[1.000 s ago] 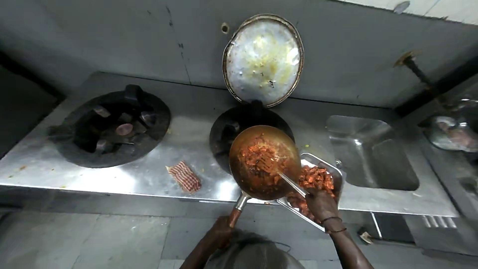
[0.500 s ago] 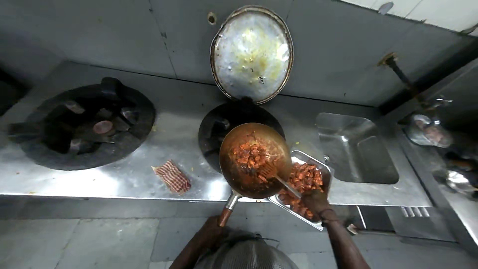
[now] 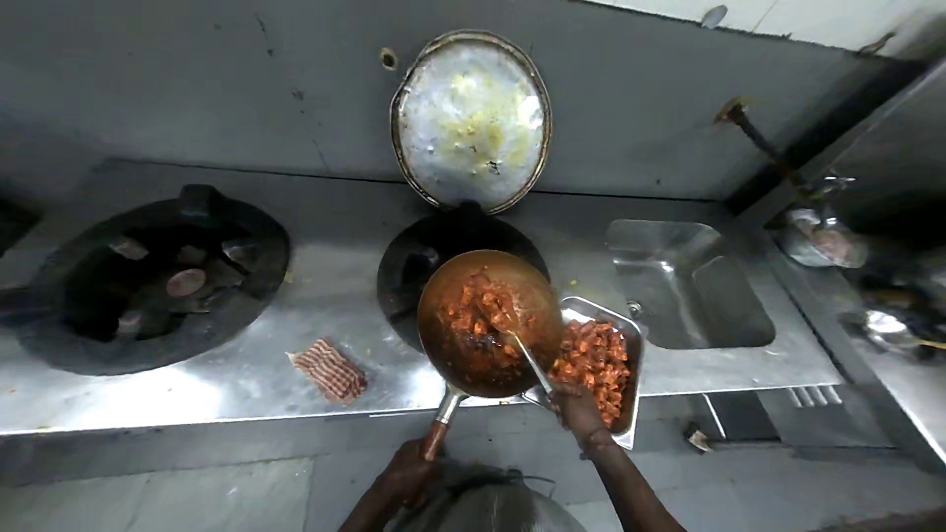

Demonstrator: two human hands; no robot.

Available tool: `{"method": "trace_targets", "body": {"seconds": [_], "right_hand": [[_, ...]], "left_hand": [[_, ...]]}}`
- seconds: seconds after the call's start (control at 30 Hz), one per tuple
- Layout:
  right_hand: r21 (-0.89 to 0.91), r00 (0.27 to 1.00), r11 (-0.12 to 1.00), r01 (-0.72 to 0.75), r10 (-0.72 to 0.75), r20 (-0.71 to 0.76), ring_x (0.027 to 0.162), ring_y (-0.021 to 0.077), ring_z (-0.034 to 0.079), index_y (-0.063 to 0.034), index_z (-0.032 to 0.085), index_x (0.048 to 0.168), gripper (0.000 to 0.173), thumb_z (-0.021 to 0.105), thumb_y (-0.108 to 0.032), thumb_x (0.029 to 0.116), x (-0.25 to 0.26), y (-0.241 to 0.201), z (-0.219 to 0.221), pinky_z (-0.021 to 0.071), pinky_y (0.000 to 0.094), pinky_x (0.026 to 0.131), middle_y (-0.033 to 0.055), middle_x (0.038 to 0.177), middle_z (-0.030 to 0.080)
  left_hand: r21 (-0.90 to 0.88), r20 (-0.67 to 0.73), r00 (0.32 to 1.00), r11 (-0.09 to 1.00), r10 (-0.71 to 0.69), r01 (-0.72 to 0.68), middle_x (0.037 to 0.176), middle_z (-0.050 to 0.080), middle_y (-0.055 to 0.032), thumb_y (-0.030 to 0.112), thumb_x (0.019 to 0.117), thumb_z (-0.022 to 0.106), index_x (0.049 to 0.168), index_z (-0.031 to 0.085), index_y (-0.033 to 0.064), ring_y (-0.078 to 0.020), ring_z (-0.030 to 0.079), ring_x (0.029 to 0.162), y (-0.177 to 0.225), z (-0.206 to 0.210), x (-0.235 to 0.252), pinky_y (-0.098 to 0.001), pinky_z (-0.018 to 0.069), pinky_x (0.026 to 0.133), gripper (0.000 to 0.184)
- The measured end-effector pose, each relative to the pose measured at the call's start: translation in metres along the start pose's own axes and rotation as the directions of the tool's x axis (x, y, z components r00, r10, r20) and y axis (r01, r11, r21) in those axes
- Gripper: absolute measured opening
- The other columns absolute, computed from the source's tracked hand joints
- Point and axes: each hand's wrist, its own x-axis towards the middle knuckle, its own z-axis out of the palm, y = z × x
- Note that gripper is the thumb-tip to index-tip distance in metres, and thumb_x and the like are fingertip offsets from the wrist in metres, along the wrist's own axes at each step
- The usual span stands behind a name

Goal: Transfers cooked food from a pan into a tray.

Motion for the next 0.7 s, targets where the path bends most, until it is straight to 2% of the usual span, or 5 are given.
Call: {"method": "trace_targets", "body": {"seconds": [0.27,0.4,0.5,0.57,0.7], "right_hand": [[0.098,0.997,0.995,0.004,0.004,-0.081,0.051,0.01,0.052,-0.0014,0.071,0.114,0.018,0.059,-0.01,0.103,-0.06,0.005,-0.062,0.0447,0.025,0.047,0.006,0.077,0.066],[-0.05,0.96,0.998,-0.037,0.022,-0.278,0.053,0.013,0.055,-0.0051,0.072,0.119,0.022,0.064,-0.014,0.1014,-0.078,0.008,-0.101,0.0473,0.0294,0.05,0.007,0.08,0.068],[-0.36,0.913,0.928,-0.099,-0.059,-0.404,0.071,0.0265,0.067,-0.009,0.073,0.12,0.023,0.063,-0.017,0.1014,-0.074,0.006,-0.118,0.0564,0.0481,0.067,0.0126,0.091,0.073],[-0.486,0.898,0.855,-0.181,-0.058,-0.436,0.09,0.0373,0.071,-0.0098,0.073,0.12,0.023,0.063,-0.018,0.1011,-0.062,-0.005,-0.117,0.0548,0.0599,0.081,0.018,0.102,0.074],[-0.595,0.897,0.738,-0.318,0.032,-0.44,0.11,0.0398,0.068,-0.0128,0.073,0.119,0.026,0.064,-0.025,0.0984,-0.015,-0.01,-0.11,0.0525,0.0623,0.092,0.0198,0.115,0.072]], "left_hand": [[-0.002,-0.034,0.999,1.0,-0.029,0.029,0.068,0.058,-0.007,0.009,0.0903,0.073,0.11,0.055,0.0005,-0.0164,0.057,0.048,-0.006,0.001,0.003,-0.0315,0.0521,0.045,0.028],[-0.019,-0.041,0.998,0.999,-0.044,0.043,0.066,0.058,-0.0061,0.008,0.0905,0.073,0.106,0.055,0.0018,-0.016,0.057,0.048,-0.003,0.001,0.002,-0.0306,0.0518,0.044,0.025],[-0.019,-0.043,0.998,0.998,-0.054,0.053,0.064,0.057,-0.006,0.006,0.091,0.072,0.104,0.054,0.0021,-0.0161,0.057,0.046,-0.001,0.001,0.0,-0.0305,0.052,0.044,0.022],[-0.028,-0.039,0.998,0.998,-0.057,0.056,0.063,0.057,-0.0061,0.006,0.0917,0.071,0.104,0.054,0.0025,-0.0165,0.056,0.045,0.0,0.002,0.0,-0.0311,0.0525,0.043,0.021],[-0.033,-0.035,0.998,0.998,-0.046,0.045,0.063,0.056,-0.0053,0.007,0.0904,0.072,0.103,0.054,0.0032,-0.0163,0.056,0.045,-0.001,0.002,0.0,-0.0316,0.0527,0.044,0.022]]}}
